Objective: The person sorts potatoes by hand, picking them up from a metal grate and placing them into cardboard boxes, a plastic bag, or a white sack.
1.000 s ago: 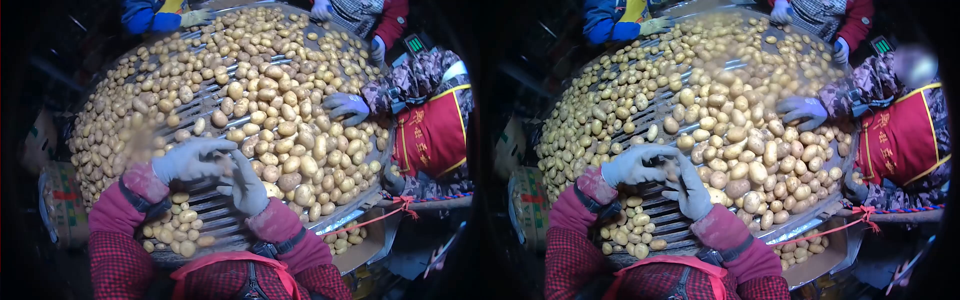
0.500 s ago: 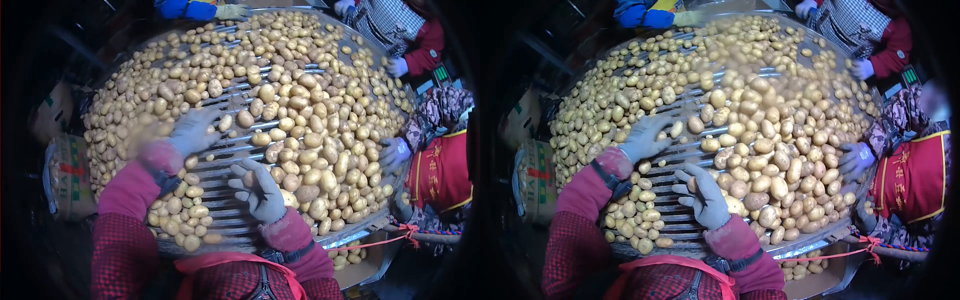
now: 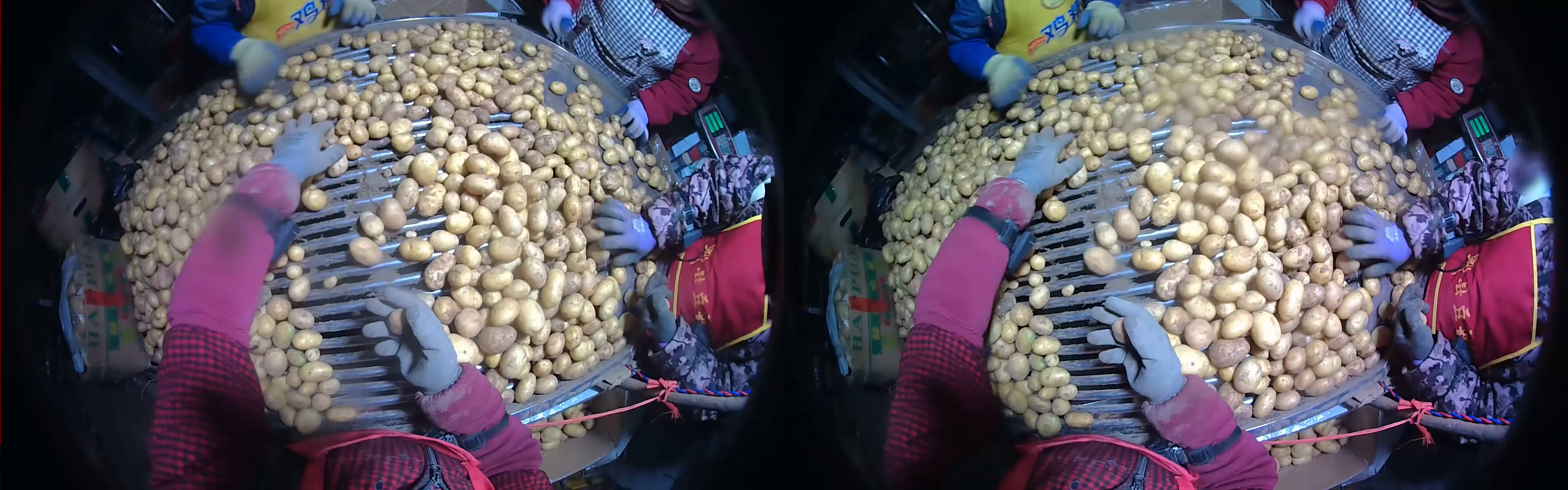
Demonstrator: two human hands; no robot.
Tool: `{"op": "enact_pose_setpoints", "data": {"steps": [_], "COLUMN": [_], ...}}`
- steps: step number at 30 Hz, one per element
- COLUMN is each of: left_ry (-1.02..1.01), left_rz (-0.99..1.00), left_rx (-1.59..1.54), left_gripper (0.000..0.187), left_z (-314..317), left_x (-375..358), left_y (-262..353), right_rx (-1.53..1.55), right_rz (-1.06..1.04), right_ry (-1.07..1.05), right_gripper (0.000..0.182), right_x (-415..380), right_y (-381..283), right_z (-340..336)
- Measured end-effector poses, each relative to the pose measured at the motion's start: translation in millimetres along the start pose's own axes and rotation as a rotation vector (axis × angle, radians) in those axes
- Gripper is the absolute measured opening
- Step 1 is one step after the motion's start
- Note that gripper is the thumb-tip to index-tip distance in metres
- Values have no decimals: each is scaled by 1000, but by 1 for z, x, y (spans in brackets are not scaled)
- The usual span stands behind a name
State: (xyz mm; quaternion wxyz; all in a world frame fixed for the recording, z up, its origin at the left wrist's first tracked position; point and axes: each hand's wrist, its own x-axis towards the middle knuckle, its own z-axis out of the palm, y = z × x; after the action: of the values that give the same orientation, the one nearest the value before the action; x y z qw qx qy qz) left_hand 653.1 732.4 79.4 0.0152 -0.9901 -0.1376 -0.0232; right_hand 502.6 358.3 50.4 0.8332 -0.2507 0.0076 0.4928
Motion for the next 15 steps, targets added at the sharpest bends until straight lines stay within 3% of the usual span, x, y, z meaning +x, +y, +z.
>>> {"op": "enact_pose_setpoints", "data": {"steps": [3, 6, 10, 12, 13, 15], "left_ry": [-49, -147, -81, -152, -156, -25], "left_rz": [-153, -8, 87, 412, 409, 396], "left_rx": [149, 93, 72, 28, 28, -453], "left_gripper": [74, 67, 60, 51, 51, 40], "left_z": [7, 1, 3, -10, -11, -13], "left_x": [-14, -49, -108, -132, -133, -124], "left_y": [34, 43, 66, 74, 73, 72], "right_rx": [3, 11, -20, 13, 50, 92], "right_rz": [-25, -40, -6, -1, 7, 9], "right_ry": [-8, -23, 39, 38, 38, 44], "right_gripper": [59, 58, 55, 53, 52, 54], "right_x": [0, 1, -2, 0, 0, 0], "right_y": [4, 4, -3, -4, -3, 2], "right_z": [-5, -4, 6, 5, 4, 1]}}
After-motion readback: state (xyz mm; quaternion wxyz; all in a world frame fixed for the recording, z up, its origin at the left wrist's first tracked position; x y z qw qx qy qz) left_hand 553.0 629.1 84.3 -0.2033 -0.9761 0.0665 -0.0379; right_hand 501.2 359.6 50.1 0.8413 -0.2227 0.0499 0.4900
